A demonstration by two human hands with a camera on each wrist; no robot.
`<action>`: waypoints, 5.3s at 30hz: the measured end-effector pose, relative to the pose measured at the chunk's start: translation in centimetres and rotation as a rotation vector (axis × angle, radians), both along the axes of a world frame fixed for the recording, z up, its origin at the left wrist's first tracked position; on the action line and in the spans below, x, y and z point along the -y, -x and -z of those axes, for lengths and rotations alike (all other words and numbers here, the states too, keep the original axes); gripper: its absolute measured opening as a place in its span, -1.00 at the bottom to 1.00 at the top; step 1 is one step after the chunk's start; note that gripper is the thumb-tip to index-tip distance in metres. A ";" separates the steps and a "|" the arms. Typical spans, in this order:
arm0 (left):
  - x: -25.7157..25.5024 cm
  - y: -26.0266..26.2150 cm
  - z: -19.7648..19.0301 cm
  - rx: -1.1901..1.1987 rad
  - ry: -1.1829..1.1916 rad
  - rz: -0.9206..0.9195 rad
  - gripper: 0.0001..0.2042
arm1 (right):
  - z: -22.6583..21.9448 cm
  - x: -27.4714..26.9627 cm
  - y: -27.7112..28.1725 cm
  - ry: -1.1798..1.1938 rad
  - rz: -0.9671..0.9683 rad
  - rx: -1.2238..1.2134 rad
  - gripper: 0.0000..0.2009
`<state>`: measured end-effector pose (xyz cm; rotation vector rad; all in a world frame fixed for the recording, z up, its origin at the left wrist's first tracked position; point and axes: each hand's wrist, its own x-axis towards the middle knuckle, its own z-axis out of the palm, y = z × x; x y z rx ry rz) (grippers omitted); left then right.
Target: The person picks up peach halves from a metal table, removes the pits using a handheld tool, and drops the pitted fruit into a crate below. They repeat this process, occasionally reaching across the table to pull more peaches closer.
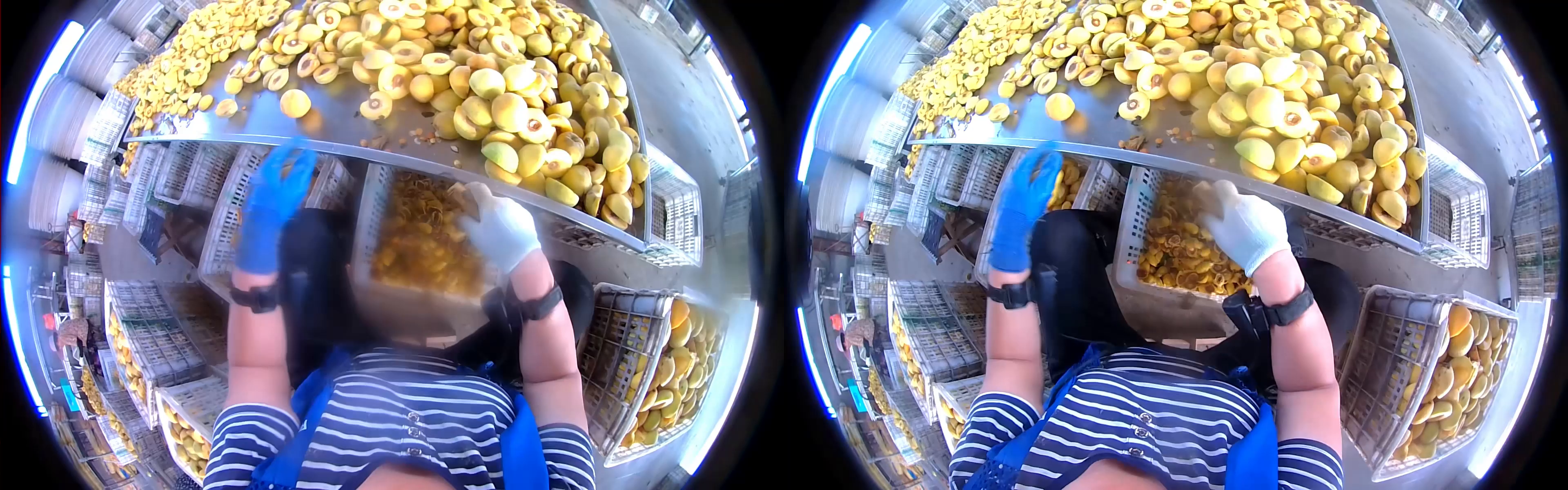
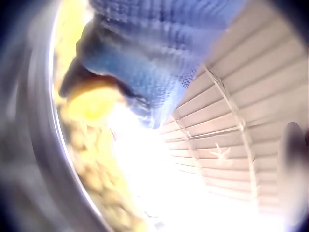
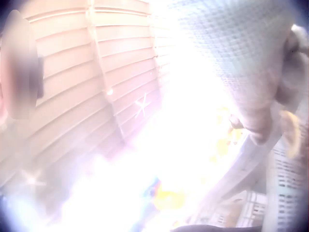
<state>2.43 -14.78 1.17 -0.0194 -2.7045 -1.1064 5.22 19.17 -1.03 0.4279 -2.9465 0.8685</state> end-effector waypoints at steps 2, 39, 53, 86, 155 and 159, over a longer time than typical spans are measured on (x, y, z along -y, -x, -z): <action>0.1 1.1 -1.9 -0.034 0.196 -0.062 -0.54 | 0.0 0.3 -0.3 0.031 0.066 -0.036 -0.63; -18.7 2.5 0.0 -0.018 -1.126 0.639 -0.49 | -3.7 0.7 0.3 1.332 0.345 0.384 -0.46; -16.3 4.8 2.1 0.308 -1.529 0.412 -0.49 | 0.4 4.1 0.4 0.225 0.151 -0.109 -0.62; -14.6 4.2 1.8 -0.081 -0.791 0.551 -0.59 | -1.8 4.9 0.3 0.930 0.163 0.850 -0.79; -16.8 1.2 -1.0 -0.072 -1.031 0.676 -0.44 | -3.5 2.7 0.1 1.426 0.186 0.536 -0.54; -16.4 2.2 0.4 0.174 -1.500 0.503 -0.44 | -0.7 4.8 1.5 1.016 0.107 0.002 -0.54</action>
